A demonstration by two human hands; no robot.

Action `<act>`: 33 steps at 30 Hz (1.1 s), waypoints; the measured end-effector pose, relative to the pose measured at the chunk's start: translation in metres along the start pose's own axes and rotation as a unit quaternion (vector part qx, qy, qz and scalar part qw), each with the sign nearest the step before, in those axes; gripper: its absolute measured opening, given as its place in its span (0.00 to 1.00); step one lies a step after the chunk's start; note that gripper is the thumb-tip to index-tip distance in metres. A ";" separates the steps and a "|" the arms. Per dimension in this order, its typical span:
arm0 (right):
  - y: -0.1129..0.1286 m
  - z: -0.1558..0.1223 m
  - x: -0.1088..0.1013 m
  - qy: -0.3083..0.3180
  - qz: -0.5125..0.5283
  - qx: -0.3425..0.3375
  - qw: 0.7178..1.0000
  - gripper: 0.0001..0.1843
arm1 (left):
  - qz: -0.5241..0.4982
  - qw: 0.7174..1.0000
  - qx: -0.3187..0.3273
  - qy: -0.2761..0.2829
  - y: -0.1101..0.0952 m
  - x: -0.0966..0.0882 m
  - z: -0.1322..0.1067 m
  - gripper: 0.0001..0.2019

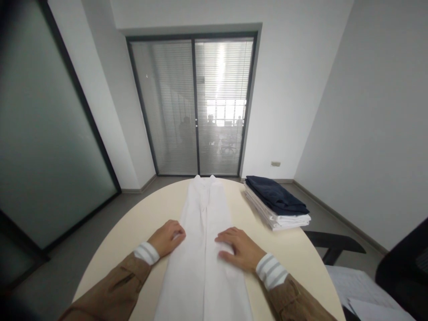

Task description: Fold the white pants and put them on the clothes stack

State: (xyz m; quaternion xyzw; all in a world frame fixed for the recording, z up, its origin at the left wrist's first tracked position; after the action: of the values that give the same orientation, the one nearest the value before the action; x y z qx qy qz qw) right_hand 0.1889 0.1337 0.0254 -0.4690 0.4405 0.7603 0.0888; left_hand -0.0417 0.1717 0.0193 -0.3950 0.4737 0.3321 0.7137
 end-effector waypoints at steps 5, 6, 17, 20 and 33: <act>-0.019 0.004 -0.003 -0.071 0.069 0.070 0.993 0.22 | 0.002 0.994 -0.104 -0.039 0.021 -0.002 0.006 0.12; -0.025 0.006 -0.003 -0.087 0.072 0.080 0.990 0.22 | -0.006 0.991 -0.116 -0.060 0.025 -0.002 0.009 0.12; -0.109 0.038 -0.033 -0.243 -0.055 0.204 0.947 0.29 | 0.013 0.985 -0.137 -0.107 0.061 0.017 0.059 0.19; -0.120 0.054 -0.035 -0.236 -0.055 0.230 0.942 0.30 | -0.004 0.985 -0.136 -0.107 0.065 0.019 0.069 0.20; -0.180 0.116 -0.046 -0.269 0.090 0.195 0.939 0.25 | -0.190 0.962 -0.131 -0.148 0.099 0.039 0.122 0.15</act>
State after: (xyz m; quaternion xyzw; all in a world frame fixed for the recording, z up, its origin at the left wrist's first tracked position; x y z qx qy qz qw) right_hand 0.2391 0.3414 -0.0243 -0.1785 0.5801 0.7623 0.2246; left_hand -0.0625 0.3293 -0.0128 -0.5147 0.2313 0.3042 0.7675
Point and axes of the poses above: each hand's wrist, its own z-axis towards the middle knuckle, its own x-axis out of the palm, y = z × x, the point moved 9 cm from there along z, towards the middle knuckle, and after that the axes turned 7 degrees about z, right-handed, at the moved point
